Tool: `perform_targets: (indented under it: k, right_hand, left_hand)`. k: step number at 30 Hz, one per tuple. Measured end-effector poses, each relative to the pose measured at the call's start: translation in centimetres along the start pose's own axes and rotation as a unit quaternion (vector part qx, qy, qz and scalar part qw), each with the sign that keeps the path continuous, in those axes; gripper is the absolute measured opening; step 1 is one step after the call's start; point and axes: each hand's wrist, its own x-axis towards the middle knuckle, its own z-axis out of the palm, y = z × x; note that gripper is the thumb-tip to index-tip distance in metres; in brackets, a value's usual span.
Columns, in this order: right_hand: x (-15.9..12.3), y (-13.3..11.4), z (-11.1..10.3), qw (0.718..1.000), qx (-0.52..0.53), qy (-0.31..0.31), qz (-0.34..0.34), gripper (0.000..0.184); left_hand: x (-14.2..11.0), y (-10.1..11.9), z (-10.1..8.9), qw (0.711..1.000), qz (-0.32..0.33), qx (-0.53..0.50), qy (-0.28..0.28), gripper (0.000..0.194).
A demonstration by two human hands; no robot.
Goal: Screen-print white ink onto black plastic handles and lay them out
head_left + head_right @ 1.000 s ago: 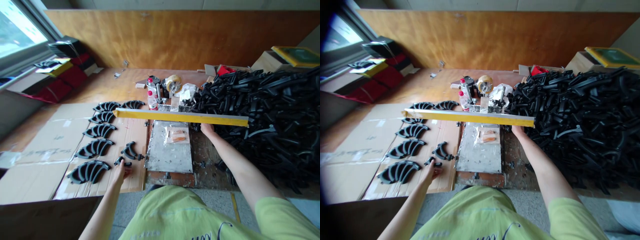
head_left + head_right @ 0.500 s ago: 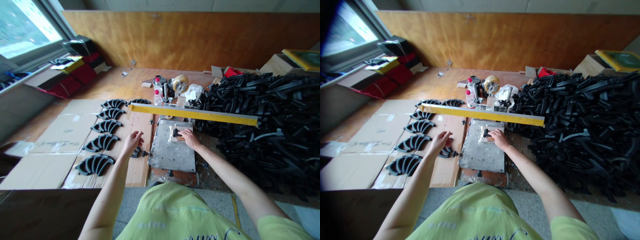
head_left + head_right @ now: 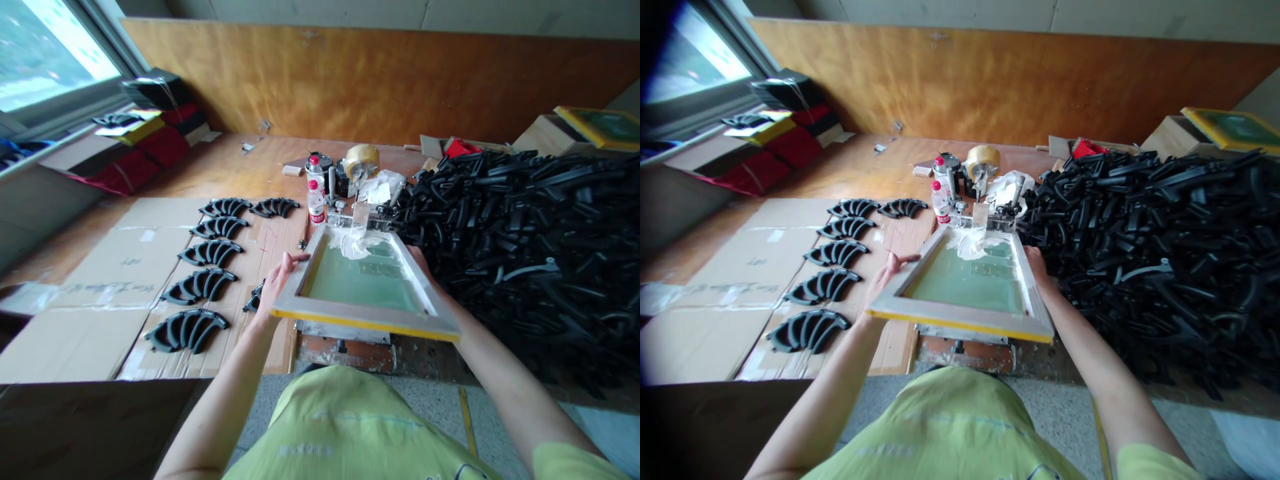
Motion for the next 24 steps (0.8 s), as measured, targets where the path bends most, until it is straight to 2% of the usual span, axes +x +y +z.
perform_targets:
  k: [2,4,5,7,9,11,13,17,20,22,24]
  right_hand:
    - [1.9,0.2,-1.5,0.998,-0.007,0.062,0.025,0.040]
    - [4.3,-1.3,-1.8,0.994,-0.014,0.104,-0.004,0.050]
    - [5.5,-2.6,-1.5,0.994,-0.022,0.104,-0.033,0.056]
    - [7.5,-5.3,-0.4,0.995,-0.049,0.051,-0.077,0.053]
    - [8.5,-7.5,1.0,0.993,-0.082,-0.031,-0.076,0.034]
    - [8.3,-8.7,2.1,0.988,-0.113,-0.088,-0.063,0.019]
    - [6.9,-9.2,2.6,0.981,-0.132,-0.112,-0.087,0.015]
    - [3.4,-9.0,1.6,0.957,-0.104,-0.150,-0.225,0.011]
    - [2.9,-8.8,0.2,0.935,-0.060,-0.199,-0.287,0.009]
    - [3.5,-8.8,0.0,0.935,-0.041,-0.213,-0.279,0.007]
    - [3.8,-8.7,0.5,0.954,-0.038,-0.175,-0.240,0.006]
  left_hand:
    - [-1.1,-3.2,-1.3,0.997,-0.073,0.019,-0.031,0.057]
    - [-1.4,-6.7,-2.2,0.993,-0.108,0.022,-0.037,0.068]
    - [-1.4,-8.2,-2.4,0.992,-0.117,0.024,-0.031,0.075]
    - [-1.0,-10.8,-2.5,0.991,-0.129,0.041,-0.009,0.078]
    - [-0.6,-12.2,-2.3,0.989,-0.134,0.055,0.016,0.072]
    - [-0.4,-12.7,-2.2,0.989,-0.135,0.054,0.032,0.065]
    - [-0.4,-12.6,-2.2,0.989,-0.135,0.049,0.039,0.060]
    - [-0.6,-12.2,-2.1,0.988,-0.135,0.055,0.043,0.057]
    - [-0.7,-11.9,-2.0,0.988,-0.140,0.053,0.045,0.056]
    - [-0.8,-11.7,-1.9,0.988,-0.139,0.052,0.044,0.055]
    - [-0.9,-11.6,-2.0,0.989,-0.133,0.055,0.038,0.056]
